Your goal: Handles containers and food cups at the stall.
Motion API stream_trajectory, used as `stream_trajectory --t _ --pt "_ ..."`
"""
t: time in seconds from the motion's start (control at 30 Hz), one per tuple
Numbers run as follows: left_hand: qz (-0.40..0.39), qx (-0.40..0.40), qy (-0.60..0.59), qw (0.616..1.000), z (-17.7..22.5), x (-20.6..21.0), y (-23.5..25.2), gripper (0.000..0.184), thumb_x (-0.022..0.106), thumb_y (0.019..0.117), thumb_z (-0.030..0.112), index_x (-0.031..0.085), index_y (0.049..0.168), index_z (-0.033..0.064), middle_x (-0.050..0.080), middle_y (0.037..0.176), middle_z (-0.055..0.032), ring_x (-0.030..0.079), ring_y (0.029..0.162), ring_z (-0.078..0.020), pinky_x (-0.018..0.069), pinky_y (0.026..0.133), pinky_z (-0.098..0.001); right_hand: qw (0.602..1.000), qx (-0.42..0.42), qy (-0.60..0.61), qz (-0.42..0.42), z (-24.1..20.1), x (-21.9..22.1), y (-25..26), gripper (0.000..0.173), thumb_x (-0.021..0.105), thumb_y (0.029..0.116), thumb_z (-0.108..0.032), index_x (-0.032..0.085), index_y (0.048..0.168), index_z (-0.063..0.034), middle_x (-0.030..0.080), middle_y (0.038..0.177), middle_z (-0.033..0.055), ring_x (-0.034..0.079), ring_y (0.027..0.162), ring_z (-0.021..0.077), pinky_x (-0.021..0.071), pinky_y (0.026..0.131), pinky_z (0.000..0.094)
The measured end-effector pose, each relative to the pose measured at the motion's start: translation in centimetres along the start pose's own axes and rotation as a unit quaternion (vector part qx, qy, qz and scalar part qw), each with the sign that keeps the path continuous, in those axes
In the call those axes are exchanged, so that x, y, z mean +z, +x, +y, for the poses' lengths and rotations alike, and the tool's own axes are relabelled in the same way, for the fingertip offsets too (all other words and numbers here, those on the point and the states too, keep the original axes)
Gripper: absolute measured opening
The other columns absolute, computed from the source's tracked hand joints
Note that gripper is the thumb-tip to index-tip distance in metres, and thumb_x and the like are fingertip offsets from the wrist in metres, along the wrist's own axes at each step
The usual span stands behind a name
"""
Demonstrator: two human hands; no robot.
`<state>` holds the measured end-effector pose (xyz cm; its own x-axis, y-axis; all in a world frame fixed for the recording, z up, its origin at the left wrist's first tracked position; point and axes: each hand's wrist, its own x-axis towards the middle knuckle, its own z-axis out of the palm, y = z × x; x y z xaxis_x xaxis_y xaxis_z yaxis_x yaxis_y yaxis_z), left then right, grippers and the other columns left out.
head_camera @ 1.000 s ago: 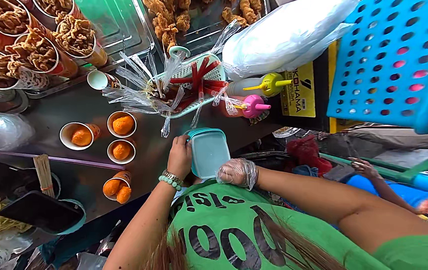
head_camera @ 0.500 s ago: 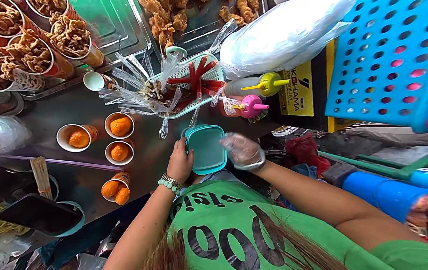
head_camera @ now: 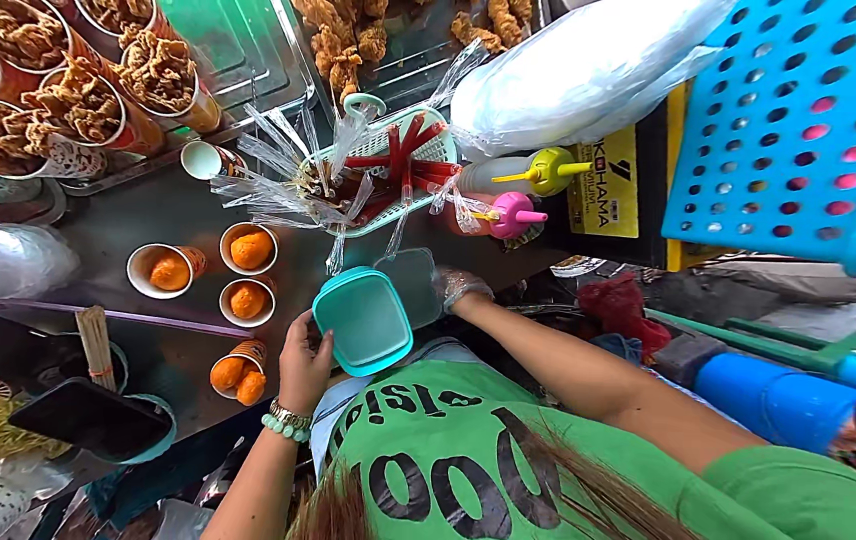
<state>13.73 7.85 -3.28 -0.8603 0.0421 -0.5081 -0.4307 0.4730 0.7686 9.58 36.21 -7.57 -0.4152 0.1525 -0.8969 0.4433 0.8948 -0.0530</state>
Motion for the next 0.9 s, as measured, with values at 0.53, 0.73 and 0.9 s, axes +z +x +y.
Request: stream_trajectory --t 0.53,0.73,0.9 --pt "0.079 0.012 -0.075 0.994 -0.9 2.8 -0.6 0.072 0.036 0.1043 0.038 0.024 0.153 -0.0133 0.05 0.134 -0.0276 0.053 0.123 -0.0227 0.0465 0.102 -0.0313 0.731 -0.61 0.07 0.297 -5.0 4.0 -7.1 0.016 0.063 0.0962 -0.012 0.075 0.101 -0.0023 0.076 0.1 0.0165 0.075 0.096 0.029 0.0614 0.084 0.0397" --pt "0.07 -0.008 -0.013 0.997 -0.7 3.2 -0.9 0.065 0.04 0.1056 0.03 0.027 0.155 -0.0107 0.045 0.141 -0.0345 0.05 0.131 -0.0336 0.043 0.11 -0.0395 0.857 -0.364 0.098 0.353 -3.2 1.5 -5.4 0.047 0.076 0.0892 -0.027 0.069 0.126 0.0021 0.067 0.13 0.0232 0.064 0.122 0.0369 0.0518 0.104 0.0502" --pt "0.078 -0.011 -0.018 0.997 -0.6 3.9 -0.8 0.064 0.039 0.1061 0.027 0.025 0.156 -0.0099 0.043 0.143 -0.0352 0.051 0.13 -0.0337 0.0434 0.109 -0.038 0.957 -0.191 0.143 0.166 -4.7 0.6 -3.9 0.056 0.067 0.0988 -0.026 0.051 0.145 0.002 0.053 0.146 0.0268 0.052 0.137 0.0394 0.0419 0.113 0.054"
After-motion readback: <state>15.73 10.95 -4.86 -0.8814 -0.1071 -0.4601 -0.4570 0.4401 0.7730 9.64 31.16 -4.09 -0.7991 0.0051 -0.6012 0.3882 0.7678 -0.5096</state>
